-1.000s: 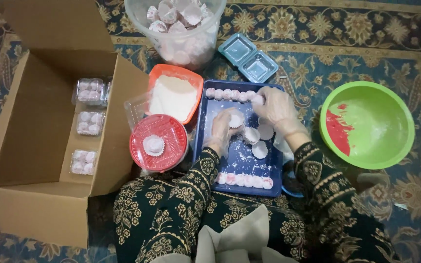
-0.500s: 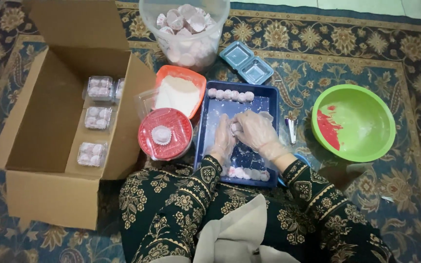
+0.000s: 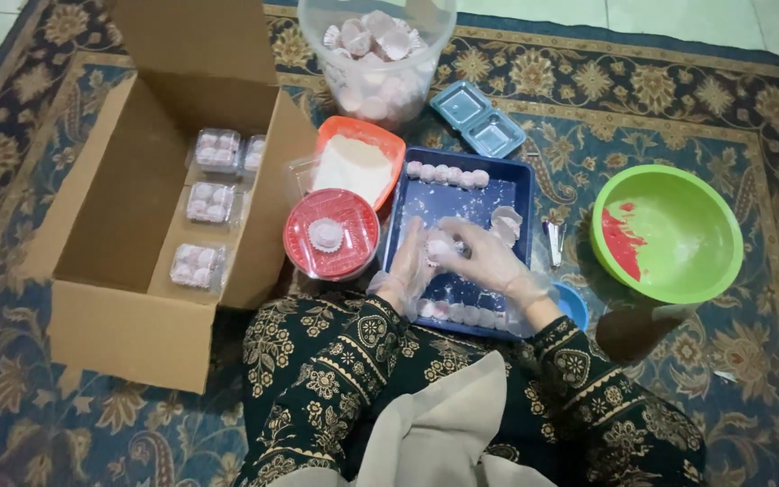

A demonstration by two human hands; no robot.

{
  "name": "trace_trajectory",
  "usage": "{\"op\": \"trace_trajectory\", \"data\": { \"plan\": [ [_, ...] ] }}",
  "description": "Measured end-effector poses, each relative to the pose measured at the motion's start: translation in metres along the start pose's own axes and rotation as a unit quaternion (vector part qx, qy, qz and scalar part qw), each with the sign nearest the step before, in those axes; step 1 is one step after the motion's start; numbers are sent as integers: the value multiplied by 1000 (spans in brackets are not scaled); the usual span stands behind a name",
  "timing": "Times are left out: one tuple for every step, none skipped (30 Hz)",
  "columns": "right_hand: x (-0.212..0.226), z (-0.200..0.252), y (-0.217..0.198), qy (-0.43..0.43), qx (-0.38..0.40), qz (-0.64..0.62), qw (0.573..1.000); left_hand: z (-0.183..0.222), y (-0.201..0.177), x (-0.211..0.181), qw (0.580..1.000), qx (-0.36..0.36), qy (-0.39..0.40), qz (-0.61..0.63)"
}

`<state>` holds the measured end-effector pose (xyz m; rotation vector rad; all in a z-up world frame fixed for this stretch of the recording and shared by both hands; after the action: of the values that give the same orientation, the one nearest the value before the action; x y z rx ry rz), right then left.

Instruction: Packing small pink food items into plastic containers and then into a cardboard box.

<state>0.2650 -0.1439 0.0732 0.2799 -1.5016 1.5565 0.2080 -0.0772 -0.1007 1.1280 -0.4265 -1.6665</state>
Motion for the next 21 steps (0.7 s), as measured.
{"op": "trace_trajectory", "data": {
  "plan": [
    [4,-1,1,-3,2,0,1000,8,4,-7,1000,-1,3,1],
    [9,-1,4,-8,8,39,999,16,12,-11,1000,21,-5,-3],
    [14,-1,8,-13,14,77,997,23,20,-15,999,44,-13,-6],
    [18,-3,11,-16,16,78,997,38,35,-22,999,43,-10,-5],
    [16,-4,12,8,12,76,997,52,54,-27,998,67,-15,11],
    [13,-4,14,32,9,74,997,67,74,-32,995,93,-19,28],
    [13,-6,14,30,10,76,997,51,54,-25,995,93,-16,29],
    [11,-9,15,37,13,84,996,34,32,-21,996,82,0,-38],
    [8,-12,15,45,17,92,995,17,10,-18,992,70,16,-104],
    [9,-16,17,43,18,94,995,38,25,-29,992,69,19,-104],
    [11,-20,18,37,13,104,994,59,36,-37,993,51,13,-108],
    [12,-24,20,31,9,114,993,80,46,-45,993,32,7,-112],
    [12,-26,21,30,11,115,993,96,63,-59,993,31,9,-111],
    [14,-29,21,15,10,103,994,111,77,-78,988,9,27,-152],
    [17,-33,21,0,10,92,996,127,91,-98,980,-13,45,-193],
    [21,-33,19,-1,11,93,996,125,77,-108,980,-13,46,-192],
    [28,-33,14,-19,-8,75,997,124,64,-125,952,-27,63,-300],
    [35,-33,9,-36,-27,57,997,123,51,-140,910,-41,78,-404],
    [47,-31,3,-36,-27,58,997,117,32,-157,911,-41,78,-403],
    [60,-28,-3,-45,-32,0,998,116,31,-185,782,-37,145,-606],
    [73,-26,-9,-54,-37,-58,996,115,32,-204,604,-30,203,-770]
  ]
}}
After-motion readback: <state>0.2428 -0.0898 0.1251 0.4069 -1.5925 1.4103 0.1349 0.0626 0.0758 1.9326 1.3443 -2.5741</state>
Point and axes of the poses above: each hand's wrist, its own z-axis away from the middle knuckle, its own y-axis out of the palm, x = y × z, the point moved 10 cm from there along -z, towards the middle knuckle, and after that the axes turned 6 degrees about x, right-handed, at the moved point
